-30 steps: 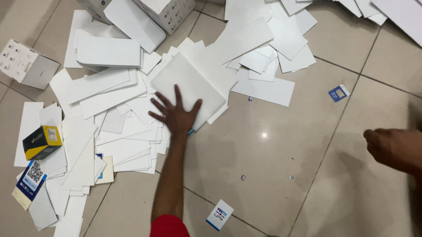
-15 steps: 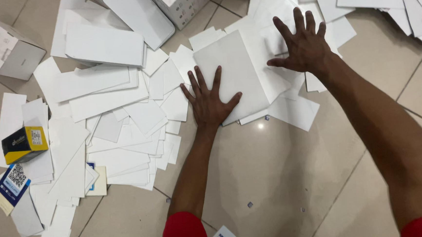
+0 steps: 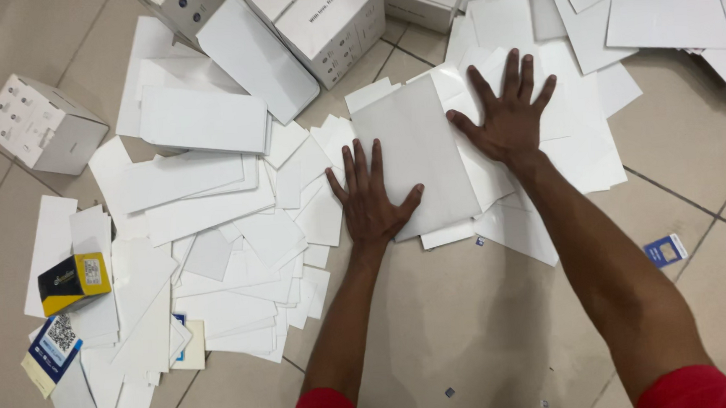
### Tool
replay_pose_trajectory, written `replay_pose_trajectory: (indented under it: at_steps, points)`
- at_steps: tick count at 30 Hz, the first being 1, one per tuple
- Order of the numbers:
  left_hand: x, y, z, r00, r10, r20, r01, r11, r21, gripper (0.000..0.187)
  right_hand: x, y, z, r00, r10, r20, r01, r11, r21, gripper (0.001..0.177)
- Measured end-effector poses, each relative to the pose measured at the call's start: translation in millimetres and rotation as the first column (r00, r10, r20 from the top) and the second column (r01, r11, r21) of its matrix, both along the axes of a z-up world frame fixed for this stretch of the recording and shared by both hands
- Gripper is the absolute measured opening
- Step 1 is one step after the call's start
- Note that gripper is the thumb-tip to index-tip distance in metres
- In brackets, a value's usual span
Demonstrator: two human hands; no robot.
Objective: The person sits on a tiled floor surrounded by scattered white paper sheets and small blue cards. They repeatedly gather stacks of paper from the floor, fold them, and place them into a cardboard box. The person also handles small blue cards, folding them and placing them into the box alongside the paper.
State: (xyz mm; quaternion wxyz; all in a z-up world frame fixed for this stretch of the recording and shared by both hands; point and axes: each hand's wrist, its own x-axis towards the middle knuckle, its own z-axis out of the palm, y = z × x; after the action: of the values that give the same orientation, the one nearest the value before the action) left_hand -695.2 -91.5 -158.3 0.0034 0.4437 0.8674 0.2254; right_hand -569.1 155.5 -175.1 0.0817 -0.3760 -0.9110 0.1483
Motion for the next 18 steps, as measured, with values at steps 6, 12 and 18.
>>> replay_pose_trajectory:
  at_steps: [6,12,18]
  points:
    - [-0.9,-9.8,-1.8,0.988,-0.108,0.114,0.099,0.991,0.086,0.103,30.3,-62.5,-10.8,0.998,-0.005,-0.060,0.012,0.992,0.125,0.076]
    - [20.8,-21.7,-0.2,0.956,-0.293,0.018,0.293,0.955,-0.046,0.097,87.7,-119.8,-15.2,0.993,-0.071,-0.097,0.088,0.977,0.192,0.081]
    - [92.8,-66.5,-7.5,0.923,-0.383,-0.042,0.380,0.923,-0.051,0.100,172.9,-177.1,-14.6,0.989,-0.138,-0.061,0.145,0.978,0.150,0.083]
